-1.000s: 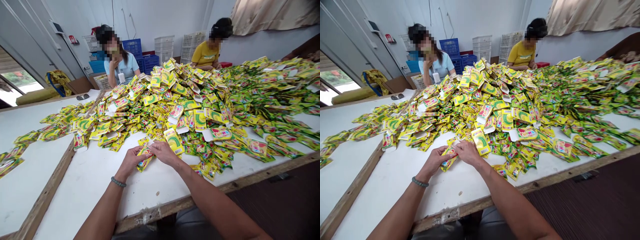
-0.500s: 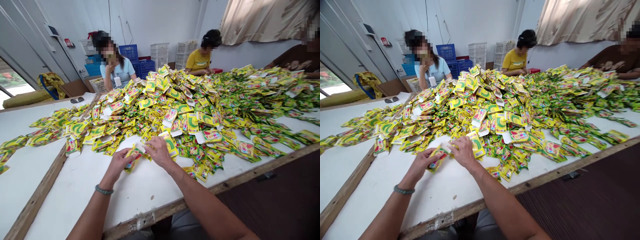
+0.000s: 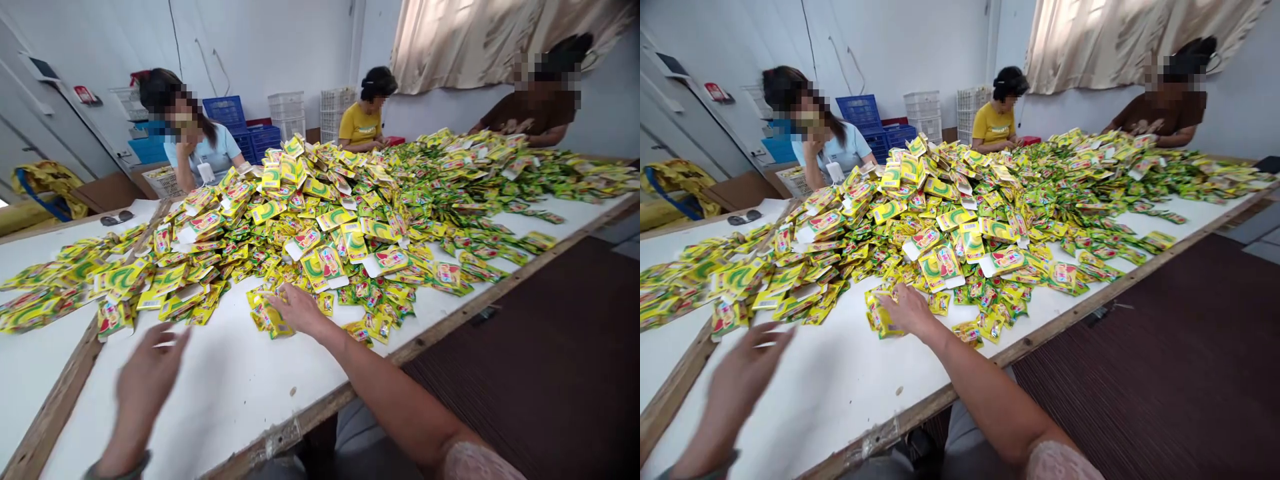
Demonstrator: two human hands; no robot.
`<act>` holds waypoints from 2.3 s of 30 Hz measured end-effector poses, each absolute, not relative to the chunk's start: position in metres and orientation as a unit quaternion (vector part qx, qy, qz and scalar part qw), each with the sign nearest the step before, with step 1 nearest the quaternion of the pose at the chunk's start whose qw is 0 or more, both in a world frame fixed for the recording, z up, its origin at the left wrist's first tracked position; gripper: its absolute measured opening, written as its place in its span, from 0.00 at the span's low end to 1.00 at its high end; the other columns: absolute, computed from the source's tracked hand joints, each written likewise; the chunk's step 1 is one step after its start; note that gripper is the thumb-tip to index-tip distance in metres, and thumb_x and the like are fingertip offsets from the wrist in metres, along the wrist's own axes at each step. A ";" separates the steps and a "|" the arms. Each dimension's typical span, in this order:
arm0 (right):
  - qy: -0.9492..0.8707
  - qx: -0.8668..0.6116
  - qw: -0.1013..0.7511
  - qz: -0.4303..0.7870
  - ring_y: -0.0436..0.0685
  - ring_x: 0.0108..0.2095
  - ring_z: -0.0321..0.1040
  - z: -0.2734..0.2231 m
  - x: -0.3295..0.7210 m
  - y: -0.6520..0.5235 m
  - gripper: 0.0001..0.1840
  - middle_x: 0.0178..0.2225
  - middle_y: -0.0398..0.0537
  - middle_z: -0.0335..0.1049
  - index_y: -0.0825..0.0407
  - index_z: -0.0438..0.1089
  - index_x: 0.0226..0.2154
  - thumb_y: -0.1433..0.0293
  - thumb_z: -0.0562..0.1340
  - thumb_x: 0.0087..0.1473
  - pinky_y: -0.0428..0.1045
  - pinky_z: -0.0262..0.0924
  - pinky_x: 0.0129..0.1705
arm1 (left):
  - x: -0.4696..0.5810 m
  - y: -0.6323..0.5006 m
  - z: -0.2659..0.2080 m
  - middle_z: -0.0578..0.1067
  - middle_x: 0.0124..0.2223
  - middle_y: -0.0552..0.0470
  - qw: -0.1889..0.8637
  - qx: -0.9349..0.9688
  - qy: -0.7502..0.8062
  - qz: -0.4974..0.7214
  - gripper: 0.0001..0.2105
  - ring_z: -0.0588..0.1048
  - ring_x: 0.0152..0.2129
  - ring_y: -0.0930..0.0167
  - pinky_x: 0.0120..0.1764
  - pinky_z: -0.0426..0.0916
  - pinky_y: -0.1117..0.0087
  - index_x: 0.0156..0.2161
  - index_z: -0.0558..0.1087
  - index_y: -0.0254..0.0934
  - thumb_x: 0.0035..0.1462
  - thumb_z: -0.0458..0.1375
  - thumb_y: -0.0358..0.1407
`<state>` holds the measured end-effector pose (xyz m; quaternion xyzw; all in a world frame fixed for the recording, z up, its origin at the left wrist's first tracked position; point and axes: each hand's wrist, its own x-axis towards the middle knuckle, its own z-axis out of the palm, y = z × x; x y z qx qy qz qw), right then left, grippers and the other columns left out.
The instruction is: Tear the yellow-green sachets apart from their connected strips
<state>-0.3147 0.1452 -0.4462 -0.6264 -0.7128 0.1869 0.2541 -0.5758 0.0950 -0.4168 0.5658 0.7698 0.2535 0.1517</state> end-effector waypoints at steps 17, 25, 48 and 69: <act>-0.761 -0.622 0.179 0.032 0.57 0.35 0.68 -0.427 -0.253 0.134 0.14 0.35 0.52 0.73 0.52 0.67 0.43 0.73 0.50 0.57 0.47 0.54 0.35 | -0.470 0.123 -0.456 0.71 0.42 0.38 0.108 0.685 0.697 0.183 0.28 0.72 0.36 0.60 0.36 0.62 0.66 0.60 0.54 0.33 0.53 0.51 0.32; -0.633 -0.544 0.376 0.403 0.51 0.25 0.65 -0.453 -0.326 0.196 0.18 0.37 0.46 0.71 0.49 0.67 0.46 0.66 0.59 0.50 0.47 0.60 0.29 | -0.525 0.140 -0.484 0.77 0.32 0.48 0.378 0.543 0.647 0.379 0.20 0.74 0.28 0.65 0.28 0.63 0.71 0.41 0.71 0.37 0.50 0.55 0.51; -0.752 -0.448 0.317 0.365 0.46 0.24 0.56 -0.467 -0.318 0.188 0.09 0.25 0.39 0.63 0.52 0.74 0.31 0.68 0.67 0.42 0.42 0.50 0.26 | -0.511 0.139 -0.475 0.79 0.31 0.50 0.680 0.431 0.429 0.410 0.20 0.77 0.26 0.70 0.31 0.70 0.73 0.42 0.71 0.33 0.44 0.66 0.39; -0.860 -0.481 0.153 0.079 0.56 0.47 0.63 -0.465 -0.307 0.191 0.17 0.44 0.47 0.71 0.47 0.69 0.44 0.74 0.55 0.53 0.49 0.53 0.47 | -0.524 0.145 -0.474 0.77 0.26 0.52 0.622 0.303 0.521 0.500 0.26 0.75 0.21 0.72 0.25 0.67 0.76 0.45 0.70 0.32 0.37 0.68 0.33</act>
